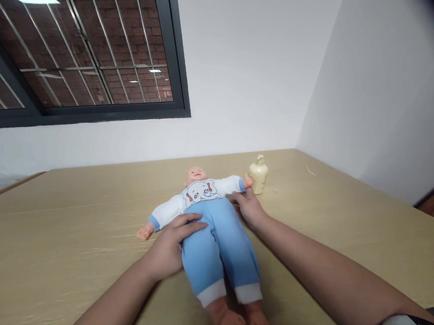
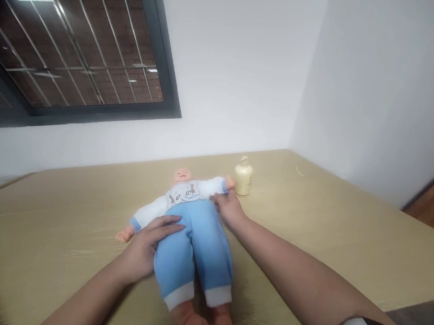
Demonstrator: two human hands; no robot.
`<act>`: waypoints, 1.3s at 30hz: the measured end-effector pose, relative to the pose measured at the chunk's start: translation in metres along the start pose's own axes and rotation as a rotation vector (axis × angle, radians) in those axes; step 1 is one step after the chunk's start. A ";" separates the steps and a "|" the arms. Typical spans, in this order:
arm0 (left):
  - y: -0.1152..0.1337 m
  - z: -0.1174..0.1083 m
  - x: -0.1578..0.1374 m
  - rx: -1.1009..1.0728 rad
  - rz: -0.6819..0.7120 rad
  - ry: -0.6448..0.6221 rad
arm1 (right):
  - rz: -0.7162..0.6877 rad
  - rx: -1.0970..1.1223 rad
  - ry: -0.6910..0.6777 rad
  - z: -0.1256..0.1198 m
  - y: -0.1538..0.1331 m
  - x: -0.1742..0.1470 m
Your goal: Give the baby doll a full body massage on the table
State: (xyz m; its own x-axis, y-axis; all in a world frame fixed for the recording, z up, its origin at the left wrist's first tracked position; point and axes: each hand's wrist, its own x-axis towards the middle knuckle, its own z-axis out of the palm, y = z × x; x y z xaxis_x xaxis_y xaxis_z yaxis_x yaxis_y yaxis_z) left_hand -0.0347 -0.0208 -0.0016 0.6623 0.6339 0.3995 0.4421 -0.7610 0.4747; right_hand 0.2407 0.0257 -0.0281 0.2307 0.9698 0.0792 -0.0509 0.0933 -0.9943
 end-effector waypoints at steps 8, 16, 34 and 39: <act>-0.013 -0.005 0.002 0.223 -0.077 0.080 | 0.073 -0.279 -0.138 -0.008 0.004 0.001; -0.050 -0.013 0.001 0.080 -0.172 0.150 | -0.660 -1.036 -0.446 -0.002 -0.003 -0.032; -0.070 -0.013 0.001 -0.501 -0.496 0.269 | -1.146 -0.900 -0.568 0.014 -0.018 -0.061; -0.072 -0.022 0.002 -0.195 -0.593 0.168 | -1.196 -0.843 -0.598 0.011 -0.030 -0.079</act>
State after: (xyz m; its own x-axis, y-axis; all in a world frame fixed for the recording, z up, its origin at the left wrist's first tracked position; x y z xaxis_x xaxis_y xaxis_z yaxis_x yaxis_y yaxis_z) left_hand -0.0786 0.0385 -0.0182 0.2288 0.9640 0.1354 0.5754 -0.2461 0.7800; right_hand 0.2134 -0.0515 -0.0039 -0.6715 0.3942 0.6274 0.4518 0.8889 -0.0749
